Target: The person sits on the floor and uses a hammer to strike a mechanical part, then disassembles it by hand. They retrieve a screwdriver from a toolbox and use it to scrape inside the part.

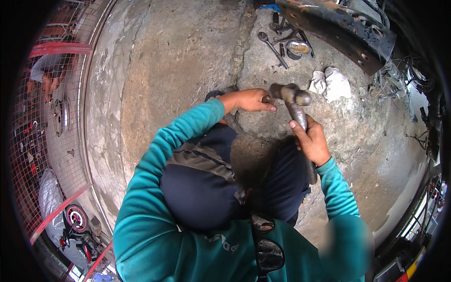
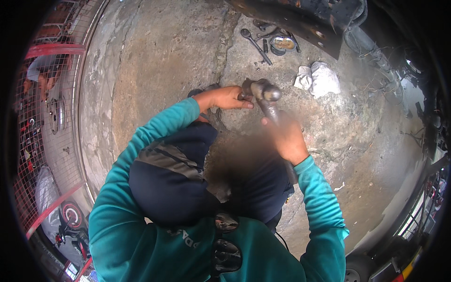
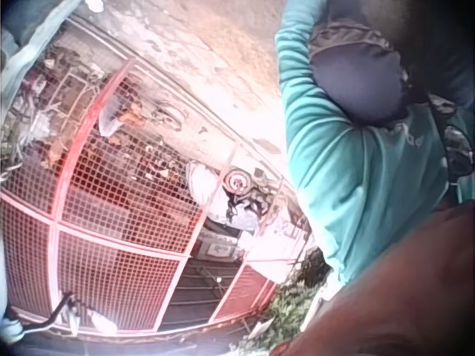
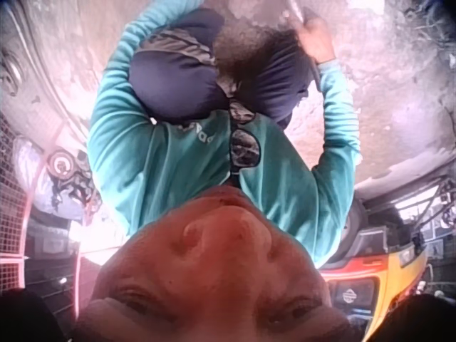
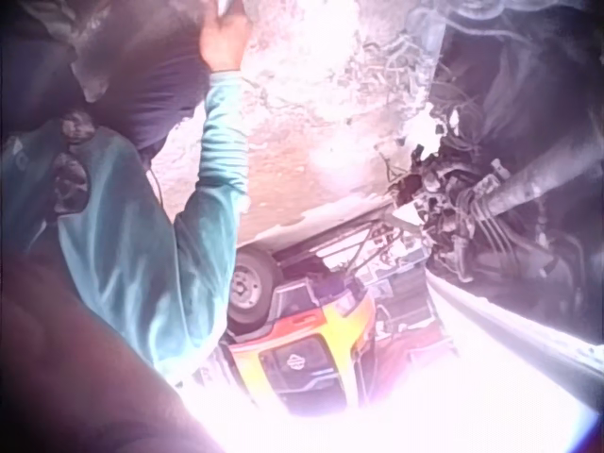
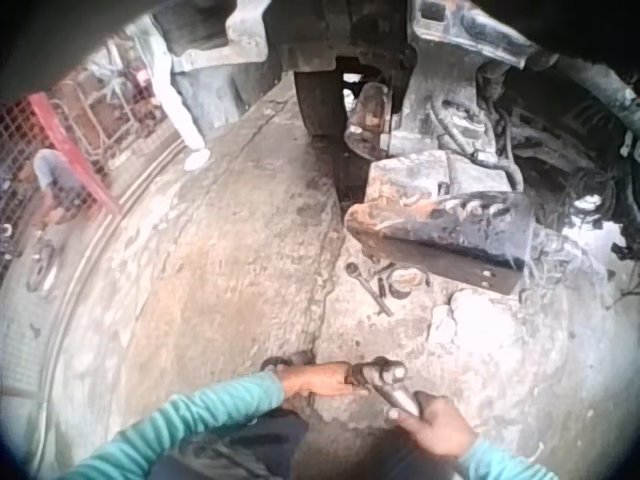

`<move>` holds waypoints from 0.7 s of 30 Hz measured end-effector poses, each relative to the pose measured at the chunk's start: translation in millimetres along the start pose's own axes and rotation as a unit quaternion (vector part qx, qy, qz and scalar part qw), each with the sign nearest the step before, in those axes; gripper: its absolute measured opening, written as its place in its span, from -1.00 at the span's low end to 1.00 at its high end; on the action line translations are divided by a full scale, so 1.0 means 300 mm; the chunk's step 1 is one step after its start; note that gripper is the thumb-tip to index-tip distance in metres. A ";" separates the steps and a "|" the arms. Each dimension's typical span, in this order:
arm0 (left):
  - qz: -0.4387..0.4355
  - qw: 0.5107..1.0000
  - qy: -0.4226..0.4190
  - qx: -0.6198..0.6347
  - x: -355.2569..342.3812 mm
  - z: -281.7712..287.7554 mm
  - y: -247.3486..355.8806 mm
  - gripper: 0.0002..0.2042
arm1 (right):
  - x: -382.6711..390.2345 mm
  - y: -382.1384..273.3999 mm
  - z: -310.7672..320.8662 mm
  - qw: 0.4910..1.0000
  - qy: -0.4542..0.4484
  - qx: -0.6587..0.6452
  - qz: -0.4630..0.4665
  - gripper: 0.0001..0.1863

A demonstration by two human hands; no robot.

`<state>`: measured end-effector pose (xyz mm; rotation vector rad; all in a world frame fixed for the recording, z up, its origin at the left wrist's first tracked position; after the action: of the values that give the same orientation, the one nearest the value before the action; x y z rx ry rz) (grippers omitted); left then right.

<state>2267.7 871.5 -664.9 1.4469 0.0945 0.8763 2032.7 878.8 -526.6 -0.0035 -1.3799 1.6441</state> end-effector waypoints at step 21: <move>-0.097 0.961 0.130 0.226 0.037 0.104 0.056 -0.65 | 0.089 0.017 -0.014 0.991 0.037 -0.123 -0.047 -0.56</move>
<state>2284.9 850.4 -639.8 1.6987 0.6601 0.9141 2017.2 899.7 -517.6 -0.1403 -1.4938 1.3759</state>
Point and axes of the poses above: each hand's wrist, its own x-axis away from the middle knuckle, its own z-axis out of the back of the hand, y = z × x, the point moved 4 cm from there along -x, towards the middle knuckle, and after that the axes turned 9 degrees about -y, right-handed, at the moved point
